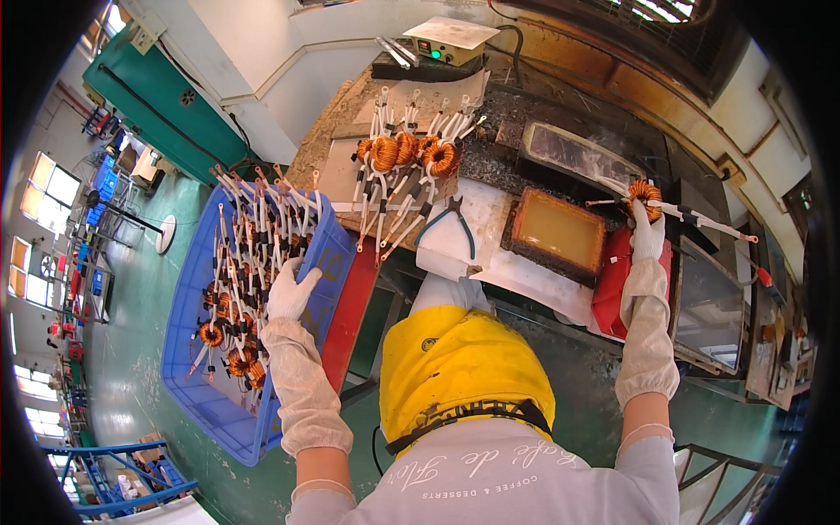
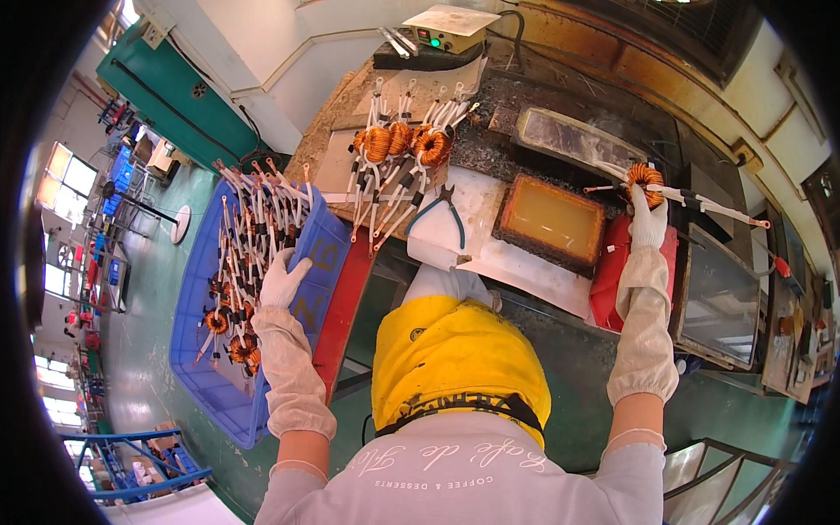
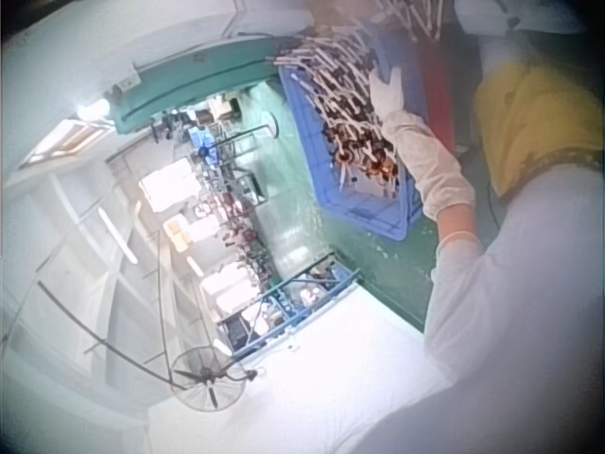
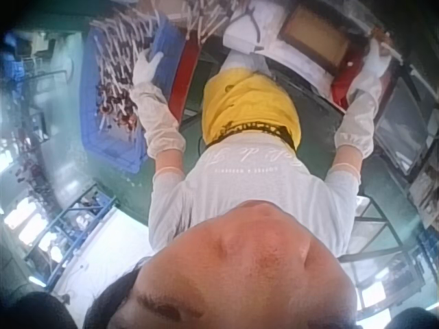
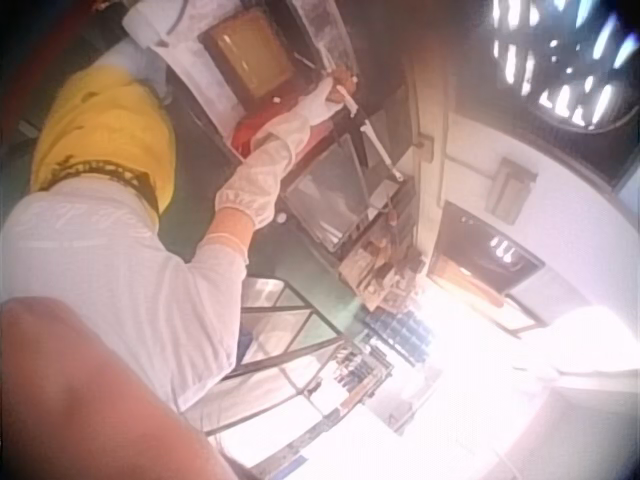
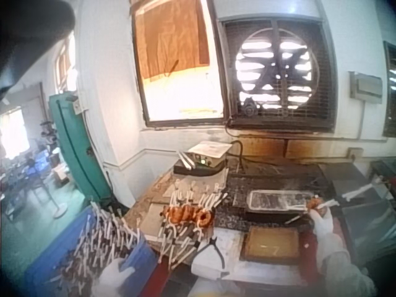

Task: The person dips the wire leads of copper coils into a liquid flux, then into a solder bath, holding the coils with pliers.

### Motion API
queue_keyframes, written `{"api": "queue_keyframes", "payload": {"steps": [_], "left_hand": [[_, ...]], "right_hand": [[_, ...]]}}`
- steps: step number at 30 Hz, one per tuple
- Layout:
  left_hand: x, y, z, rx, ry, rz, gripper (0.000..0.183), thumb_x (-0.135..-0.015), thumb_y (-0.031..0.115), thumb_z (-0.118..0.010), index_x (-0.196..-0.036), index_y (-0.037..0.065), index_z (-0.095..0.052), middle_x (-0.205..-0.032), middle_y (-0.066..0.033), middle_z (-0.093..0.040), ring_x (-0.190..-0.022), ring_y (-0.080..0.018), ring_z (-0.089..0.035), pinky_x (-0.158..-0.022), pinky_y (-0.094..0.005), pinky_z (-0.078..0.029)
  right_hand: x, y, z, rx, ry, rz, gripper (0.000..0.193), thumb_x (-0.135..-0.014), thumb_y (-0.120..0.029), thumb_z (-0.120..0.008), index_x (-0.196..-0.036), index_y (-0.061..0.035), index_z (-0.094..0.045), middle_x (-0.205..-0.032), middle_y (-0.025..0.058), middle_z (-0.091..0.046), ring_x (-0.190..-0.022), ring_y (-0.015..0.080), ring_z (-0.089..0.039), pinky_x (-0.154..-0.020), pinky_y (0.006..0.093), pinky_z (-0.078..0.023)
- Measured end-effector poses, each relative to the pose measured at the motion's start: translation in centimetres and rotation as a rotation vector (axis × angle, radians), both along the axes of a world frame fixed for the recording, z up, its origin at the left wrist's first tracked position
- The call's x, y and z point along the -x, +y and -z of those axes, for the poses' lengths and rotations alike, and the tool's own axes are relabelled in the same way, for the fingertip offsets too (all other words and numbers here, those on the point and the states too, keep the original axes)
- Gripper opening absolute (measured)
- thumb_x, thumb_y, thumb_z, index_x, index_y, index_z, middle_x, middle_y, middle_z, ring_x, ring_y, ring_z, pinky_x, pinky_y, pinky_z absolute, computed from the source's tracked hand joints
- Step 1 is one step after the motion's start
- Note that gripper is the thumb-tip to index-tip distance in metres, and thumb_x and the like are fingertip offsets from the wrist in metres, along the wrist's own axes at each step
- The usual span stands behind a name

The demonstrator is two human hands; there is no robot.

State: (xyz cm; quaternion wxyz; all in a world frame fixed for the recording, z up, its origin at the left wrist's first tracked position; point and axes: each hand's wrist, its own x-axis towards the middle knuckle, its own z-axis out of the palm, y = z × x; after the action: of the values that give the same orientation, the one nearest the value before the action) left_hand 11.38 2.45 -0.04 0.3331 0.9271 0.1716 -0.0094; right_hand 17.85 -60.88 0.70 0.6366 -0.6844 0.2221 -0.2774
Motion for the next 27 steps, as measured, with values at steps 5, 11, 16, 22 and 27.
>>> {"api": "queue_keyframes", "payload": {"steps": [5, 11, 16, 22, 27], "left_hand": [[0.06, -0.44, -0.49, -0.018, -0.002, -0.004, 0.066, -0.076, 0.044, -0.066, -0.128, 0.003, -0.054, -0.109, -0.0194, -0.066, -0.1, -0.0303, -0.065, -0.088, -0.0367, -0.048], [0.09, -0.9, -0.92, -0.025, 0.0, -0.012, 0.065, -0.076, 0.043, -0.066, -0.127, 0.004, -0.055, -0.107, -0.0191, -0.067, -0.097, -0.03, -0.066, -0.086, -0.0371, -0.049], [0.15, -0.63, -0.74, -0.013, 0.002, -0.015, 0.064, -0.077, 0.043, -0.065, -0.127, 0.004, -0.055, -0.107, -0.0187, -0.067, -0.098, -0.0297, -0.066, -0.086, -0.0369, -0.048], [0.13, -0.86, -0.93, -0.016, 0.002, -0.015, 0.063, -0.078, 0.043, -0.065, -0.127, 0.005, -0.055, -0.107, -0.0183, -0.067, -0.098, -0.0293, -0.066, -0.087, -0.0367, -0.048], [-0.03, -0.43, -0.4, -0.01, 0.007, -0.007, 0.062, -0.078, 0.042, -0.066, -0.126, 0.005, -0.055, -0.107, -0.0179, -0.067, -0.097, -0.0282, -0.066, -0.086, -0.0361, -0.049]], "right_hand": [[-0.05, -0.06, 0.03, 0.002, -0.034, -0.001, 0.032, -0.083, -0.024, -0.071, -0.107, -0.0072, -0.058, -0.077, -0.0014, -0.06, -0.049, 0.0046, -0.044, -0.036, 0.0201, -0.027], [-0.3, -0.13, 0.17, -0.017, -0.078, -0.016, 0.031, -0.083, -0.023, -0.071, -0.107, -0.0072, -0.058, -0.078, -0.0012, -0.06, -0.05, 0.0045, -0.045, -0.038, 0.0199, -0.028], [-0.11, 0.06, 0.08, -0.025, -0.073, -0.009, 0.032, -0.083, -0.023, -0.071, -0.108, -0.0075, -0.058, -0.078, -0.0013, -0.06, -0.051, 0.0044, -0.046, -0.038, 0.0199, -0.029], [-0.27, 0.2, 0.19, -0.011, -0.05, 0.021, 0.032, -0.083, -0.026, -0.072, -0.105, -0.0087, -0.057, -0.07, -0.0016, -0.058, -0.043, 0.0032, -0.039, -0.035, 0.0196, -0.024], [-0.36, -0.27, 0.55, 0.002, -0.052, 0.023, 0.033, -0.083, -0.028, -0.072, -0.107, -0.0101, -0.057, -0.066, -0.0018, -0.055, -0.04, 0.003, -0.036, -0.034, 0.0202, -0.023]]}}
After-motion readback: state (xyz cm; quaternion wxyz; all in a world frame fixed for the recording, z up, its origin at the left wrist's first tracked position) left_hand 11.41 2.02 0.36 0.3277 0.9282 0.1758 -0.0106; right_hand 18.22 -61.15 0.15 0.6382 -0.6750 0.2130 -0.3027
